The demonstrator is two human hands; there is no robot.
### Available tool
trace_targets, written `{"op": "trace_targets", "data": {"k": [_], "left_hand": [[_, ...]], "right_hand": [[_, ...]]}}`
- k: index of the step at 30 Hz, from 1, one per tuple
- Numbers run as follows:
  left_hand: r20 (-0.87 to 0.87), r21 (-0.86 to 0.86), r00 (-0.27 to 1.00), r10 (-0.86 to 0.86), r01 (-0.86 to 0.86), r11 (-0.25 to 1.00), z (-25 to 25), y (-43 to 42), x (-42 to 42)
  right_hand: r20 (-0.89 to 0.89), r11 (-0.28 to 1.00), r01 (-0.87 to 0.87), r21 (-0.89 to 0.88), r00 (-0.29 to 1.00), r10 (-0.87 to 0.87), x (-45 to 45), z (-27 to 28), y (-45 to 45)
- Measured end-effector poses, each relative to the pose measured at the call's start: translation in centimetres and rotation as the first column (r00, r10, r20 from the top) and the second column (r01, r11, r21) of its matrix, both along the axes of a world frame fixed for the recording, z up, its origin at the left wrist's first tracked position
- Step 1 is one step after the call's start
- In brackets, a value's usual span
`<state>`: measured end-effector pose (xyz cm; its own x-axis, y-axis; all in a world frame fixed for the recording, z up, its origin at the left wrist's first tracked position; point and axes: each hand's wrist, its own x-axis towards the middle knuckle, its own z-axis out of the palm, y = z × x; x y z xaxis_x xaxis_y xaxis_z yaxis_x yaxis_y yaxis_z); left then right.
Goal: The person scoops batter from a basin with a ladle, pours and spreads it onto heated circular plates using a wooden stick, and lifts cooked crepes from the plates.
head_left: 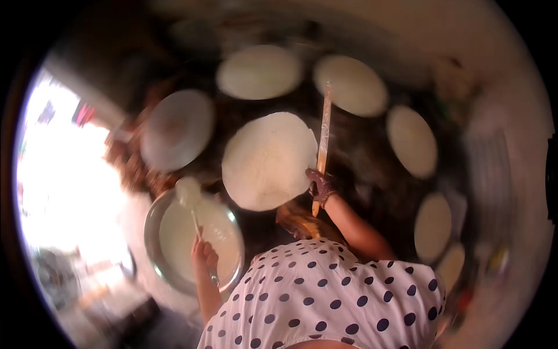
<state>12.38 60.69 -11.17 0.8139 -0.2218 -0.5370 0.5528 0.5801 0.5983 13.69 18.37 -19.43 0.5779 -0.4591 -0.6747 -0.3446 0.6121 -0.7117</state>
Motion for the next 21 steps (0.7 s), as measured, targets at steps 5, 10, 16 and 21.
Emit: {"op": "trace_targets", "data": {"k": [5,10,16,21], "left_hand": [[0.005,-0.105,0.891,-0.454,0.452,0.886,0.0,-7.3,4.0],[-0.036,-0.118,0.741,-0.670,0.663,0.739,6.3,-10.9,4.8],[0.028,-0.288,0.554,-0.832,0.802,0.524,15.1,-20.1,-5.4],[-0.107,-0.262,0.550,-0.828,0.788,0.557,10.7,-29.6,-20.6]], "right_hand": [[0.387,0.945,0.315,0.090,0.863,-0.325,-31.1,-0.2,-16.6],[-0.117,0.328,0.072,-0.942,0.845,-0.522,-48.4,27.9,-14.4],[-0.325,-0.131,-0.952,-0.278,0.222,-0.919,-65.1,41.1,-18.2],[-0.340,-0.088,-0.951,-0.295,0.190,-0.921,-73.8,23.3,-27.2]]}}
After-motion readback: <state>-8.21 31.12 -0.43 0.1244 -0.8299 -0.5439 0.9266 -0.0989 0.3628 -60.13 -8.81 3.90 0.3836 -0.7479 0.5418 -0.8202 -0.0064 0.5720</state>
